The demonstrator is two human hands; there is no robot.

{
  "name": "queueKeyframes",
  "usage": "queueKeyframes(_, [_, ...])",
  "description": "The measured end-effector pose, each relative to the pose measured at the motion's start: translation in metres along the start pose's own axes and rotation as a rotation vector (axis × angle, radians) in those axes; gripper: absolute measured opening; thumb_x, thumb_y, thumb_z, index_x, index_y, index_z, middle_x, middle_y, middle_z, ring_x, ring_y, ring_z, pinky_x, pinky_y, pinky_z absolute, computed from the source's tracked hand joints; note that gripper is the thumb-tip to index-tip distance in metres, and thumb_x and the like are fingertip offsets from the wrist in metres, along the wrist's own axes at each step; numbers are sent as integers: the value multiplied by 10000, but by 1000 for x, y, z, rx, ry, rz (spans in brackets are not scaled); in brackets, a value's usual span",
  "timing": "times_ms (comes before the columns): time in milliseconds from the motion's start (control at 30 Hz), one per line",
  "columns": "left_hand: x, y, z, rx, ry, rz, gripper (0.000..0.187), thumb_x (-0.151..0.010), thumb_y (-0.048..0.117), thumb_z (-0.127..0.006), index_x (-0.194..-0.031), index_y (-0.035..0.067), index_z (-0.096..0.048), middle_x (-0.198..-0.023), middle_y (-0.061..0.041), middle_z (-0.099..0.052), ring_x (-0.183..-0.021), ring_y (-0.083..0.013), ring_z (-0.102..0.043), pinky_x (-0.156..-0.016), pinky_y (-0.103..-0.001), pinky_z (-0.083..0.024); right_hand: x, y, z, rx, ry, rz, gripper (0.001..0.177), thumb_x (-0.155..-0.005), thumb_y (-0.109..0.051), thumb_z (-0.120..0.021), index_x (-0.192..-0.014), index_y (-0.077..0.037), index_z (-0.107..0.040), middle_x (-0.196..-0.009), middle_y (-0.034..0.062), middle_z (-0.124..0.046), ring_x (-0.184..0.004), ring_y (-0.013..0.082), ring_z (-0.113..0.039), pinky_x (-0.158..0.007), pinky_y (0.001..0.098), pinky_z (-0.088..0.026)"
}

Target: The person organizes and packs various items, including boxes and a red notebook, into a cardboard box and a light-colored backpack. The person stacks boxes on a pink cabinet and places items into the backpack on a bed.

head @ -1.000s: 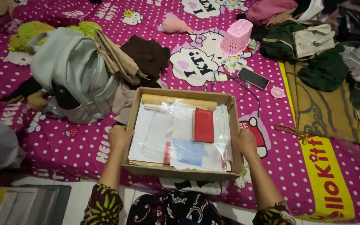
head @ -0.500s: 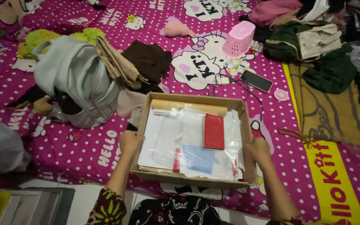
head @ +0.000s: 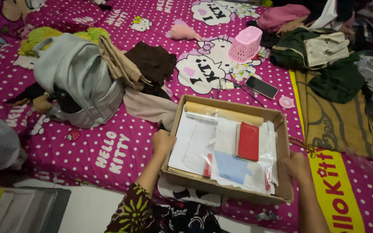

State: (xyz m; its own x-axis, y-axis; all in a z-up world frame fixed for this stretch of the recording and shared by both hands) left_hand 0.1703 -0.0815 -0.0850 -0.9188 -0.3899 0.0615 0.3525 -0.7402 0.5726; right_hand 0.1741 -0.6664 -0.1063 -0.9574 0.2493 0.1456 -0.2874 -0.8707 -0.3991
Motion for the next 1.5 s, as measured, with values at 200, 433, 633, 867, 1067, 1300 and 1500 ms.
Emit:
queueKeyframes(200, [8, 7, 10, -57, 14, 24, 316, -728, 308, -767, -853, 18, -790, -868, -259, -731, -844, -424, -729, -794, -507, -583, -2, 0, -5, 122, 23, 3, 459, -776, -380, -724, -1022, 0, -797, -1014, 301, -745, -984, 460, -731, -862, 525, -574])
queueKeyframes(433, [26, 6, 27, 32, 19, -54, 454, -761, 403, -769, -1036, 42, -780, -975, -242, -740, -937, -412, -716, -858, -491, -567, 22, -39, 39, 51, 44, -6, 583, -796, -499, -735, -1207, -86, -762, -1118, 276, -746, -1044, 452, -713, -904, 520, -553])
queueKeyframes(633, [40, -4, 48, 235, 65, -91, 493, -777, 469, -765, -1096, 93, -773, -994, -202, -752, -930, -355, -738, -828, -437, -581, 58, -135, 79, 32, 293, 72, 492, -916, -488, -671, -1279, -174, -777, -1134, 237, -744, -1046, 446, -691, -897, 525, -543])
queueKeyframes(867, [34, -53, 63, 353, 15, -69, 401, -883, 455, -699, -1027, 94, -795, -938, -158, -777, -898, -311, -765, -803, -401, -582, 95, -299, 22, -505, 76, 469, 412, -908, -284, -729, -1228, -25, -733, -1085, 143, -769, -960, 227, -740, -842, 335, -562])
queueKeyframes(1067, [12, -127, 76, 532, 136, 0, 451, -849, 399, -750, -1170, 83, -749, -1047, -133, -787, -971, -245, -776, -862, -359, -593, 124, -429, -55, -838, -436, 342, 415, -891, -284, -703, -1256, -91, -733, -1017, 23, -790, -826, 98, -690, -699, 274, -523])
queueKeyframes(1300, [-4, -181, 132, 641, 349, -24, 527, -884, 328, -743, -1322, 51, -646, -1244, -183, -700, -1116, -309, -717, -909, -391, -573, 131, -546, -140, -904, -717, 255, 463, -906, -286, -693, -1335, -111, -685, -1017, -16, -755, -802, 74, -644, -730, 297, -522])
queueKeyframes(1500, [-37, -185, 163, 546, 549, -48, 439, -864, 213, -748, -1263, 46, -666, -1250, -183, -692, -1190, -352, -642, -1030, -414, -495, 106, -613, -218, -903, -794, 160, 493, -898, -256, -663, -1375, -132, -627, -1070, -22, -735, -836, 104, -640, -749, 334, -549])
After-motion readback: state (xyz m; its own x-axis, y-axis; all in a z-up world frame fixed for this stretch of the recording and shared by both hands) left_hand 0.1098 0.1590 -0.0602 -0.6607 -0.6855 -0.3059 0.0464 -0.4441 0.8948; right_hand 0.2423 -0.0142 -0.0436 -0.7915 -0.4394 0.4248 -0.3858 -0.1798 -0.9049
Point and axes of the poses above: each hand's wrist, its own x-axis away from the middle knuckle, its own z-axis out of the back of the hand, y = z × x, the point moved 3 cm from there along -x, towards the middle knuckle
